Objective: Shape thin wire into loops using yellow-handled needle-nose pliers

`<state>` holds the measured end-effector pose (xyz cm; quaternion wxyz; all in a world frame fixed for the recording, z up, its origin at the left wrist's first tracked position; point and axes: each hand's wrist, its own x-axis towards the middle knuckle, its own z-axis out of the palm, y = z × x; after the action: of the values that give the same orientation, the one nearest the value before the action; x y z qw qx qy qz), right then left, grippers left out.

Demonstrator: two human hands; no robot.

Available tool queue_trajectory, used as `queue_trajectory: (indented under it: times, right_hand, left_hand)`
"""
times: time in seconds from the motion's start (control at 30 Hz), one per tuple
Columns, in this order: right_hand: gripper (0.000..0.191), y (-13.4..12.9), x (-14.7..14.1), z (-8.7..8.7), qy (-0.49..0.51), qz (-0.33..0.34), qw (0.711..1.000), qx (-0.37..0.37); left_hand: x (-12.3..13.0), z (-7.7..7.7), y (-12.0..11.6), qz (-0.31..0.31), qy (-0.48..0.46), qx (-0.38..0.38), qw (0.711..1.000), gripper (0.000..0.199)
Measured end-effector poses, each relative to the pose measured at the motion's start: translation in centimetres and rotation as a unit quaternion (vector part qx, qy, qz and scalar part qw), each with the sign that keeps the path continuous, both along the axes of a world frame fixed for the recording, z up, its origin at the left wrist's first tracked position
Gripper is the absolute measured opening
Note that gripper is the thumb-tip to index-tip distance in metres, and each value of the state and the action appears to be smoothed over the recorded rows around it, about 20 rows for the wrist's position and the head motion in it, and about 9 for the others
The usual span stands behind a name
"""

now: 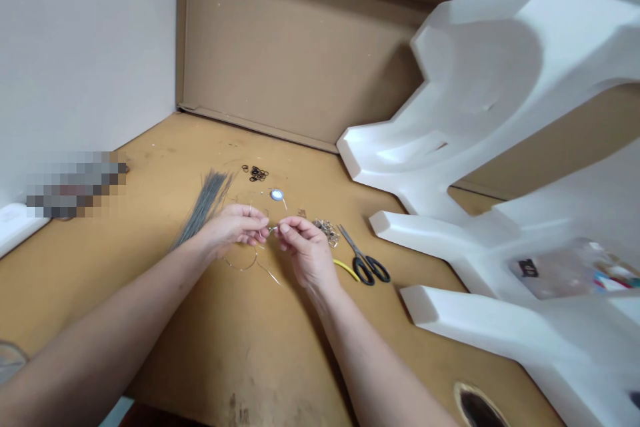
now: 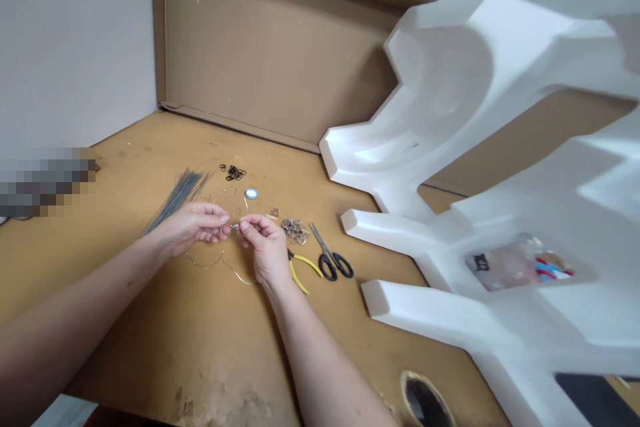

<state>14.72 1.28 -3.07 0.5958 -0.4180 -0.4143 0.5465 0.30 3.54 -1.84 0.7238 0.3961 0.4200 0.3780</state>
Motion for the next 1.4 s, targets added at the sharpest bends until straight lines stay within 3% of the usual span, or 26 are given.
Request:
queue_trajectory:
  times: [0.3, 0.9, 1.4]
  right_hand:
    - [0.011, -0.2, -0.1, -0.01, -0.013, -0.006, 1.0, 0.01]
    - [0.014, -0.04, 0.06, -0.17, -0.03, 0.016, 0.999, 0.03]
    - [0.013, -0.14, 0.1, -0.43, -0.042, -0.002, 0.998, 0.046]
  left_hand:
    - [0.18, -0.55, -0.01, -0.021, -0.041, -0.046, 0.998, 0.027]
    - [0.35, -0.47, 0.09, 0.013, -0.055, -0.065, 0.996, 0.018]
    - [0.1, -0.04, 0.37, 0.049, -0.029, -0.049, 0.997, 0.019]
